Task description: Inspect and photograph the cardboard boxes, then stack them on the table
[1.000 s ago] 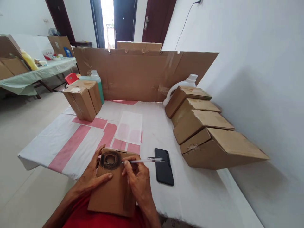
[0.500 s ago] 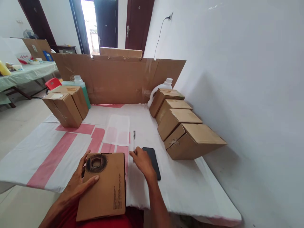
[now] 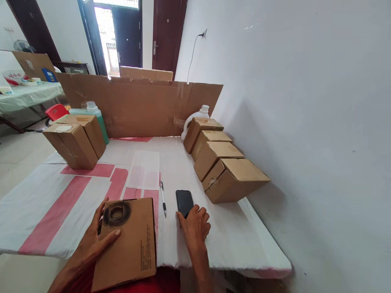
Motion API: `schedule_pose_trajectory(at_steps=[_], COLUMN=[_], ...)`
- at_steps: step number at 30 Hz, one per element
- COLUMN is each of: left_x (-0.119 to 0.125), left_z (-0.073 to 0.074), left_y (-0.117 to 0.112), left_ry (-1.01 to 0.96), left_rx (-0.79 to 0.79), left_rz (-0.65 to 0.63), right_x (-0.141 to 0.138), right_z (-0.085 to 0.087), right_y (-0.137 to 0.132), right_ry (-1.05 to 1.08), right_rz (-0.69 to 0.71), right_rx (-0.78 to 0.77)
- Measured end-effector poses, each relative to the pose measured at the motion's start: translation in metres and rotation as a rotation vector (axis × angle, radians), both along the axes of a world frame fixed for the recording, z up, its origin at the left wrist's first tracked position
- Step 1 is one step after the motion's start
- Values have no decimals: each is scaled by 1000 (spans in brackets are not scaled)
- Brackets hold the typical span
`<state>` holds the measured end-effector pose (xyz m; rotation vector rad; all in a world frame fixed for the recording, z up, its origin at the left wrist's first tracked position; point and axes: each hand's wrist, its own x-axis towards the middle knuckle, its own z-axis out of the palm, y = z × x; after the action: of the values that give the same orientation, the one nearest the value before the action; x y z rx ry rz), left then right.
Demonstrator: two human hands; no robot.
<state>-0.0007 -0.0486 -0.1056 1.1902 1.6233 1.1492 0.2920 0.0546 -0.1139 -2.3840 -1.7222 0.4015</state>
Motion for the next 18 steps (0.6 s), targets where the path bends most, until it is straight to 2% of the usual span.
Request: schedule_pose_trajectory(at_steps=[3, 7, 11, 13, 15, 17, 18], left_x=[2, 3, 2, 0, 0, 1, 3], left_z=[3, 1, -10, -14, -13, -8, -4], left_y=[1, -2, -6, -6, -6, -5, -4], left_ry=[-26, -11, -12, 17, 49, 49, 43], left_rx=[0, 27, 75, 83, 77, 70, 65], left_rz=[-21, 0, 41, 40, 29, 17, 4], right_x=[14, 17, 10, 5, 0, -7, -11], right_z=[-8, -14, -17, -16, -7, 10, 21], right_y=[11, 29, 18, -1, -26, -50, -61], right_ry=[89, 266, 532, 818, 1260, 1644, 1749], right_rz=[-37, -74, -3, -28, -103, -158, -152], right_rx=[-32, -11, 64, 114, 138, 95, 46])
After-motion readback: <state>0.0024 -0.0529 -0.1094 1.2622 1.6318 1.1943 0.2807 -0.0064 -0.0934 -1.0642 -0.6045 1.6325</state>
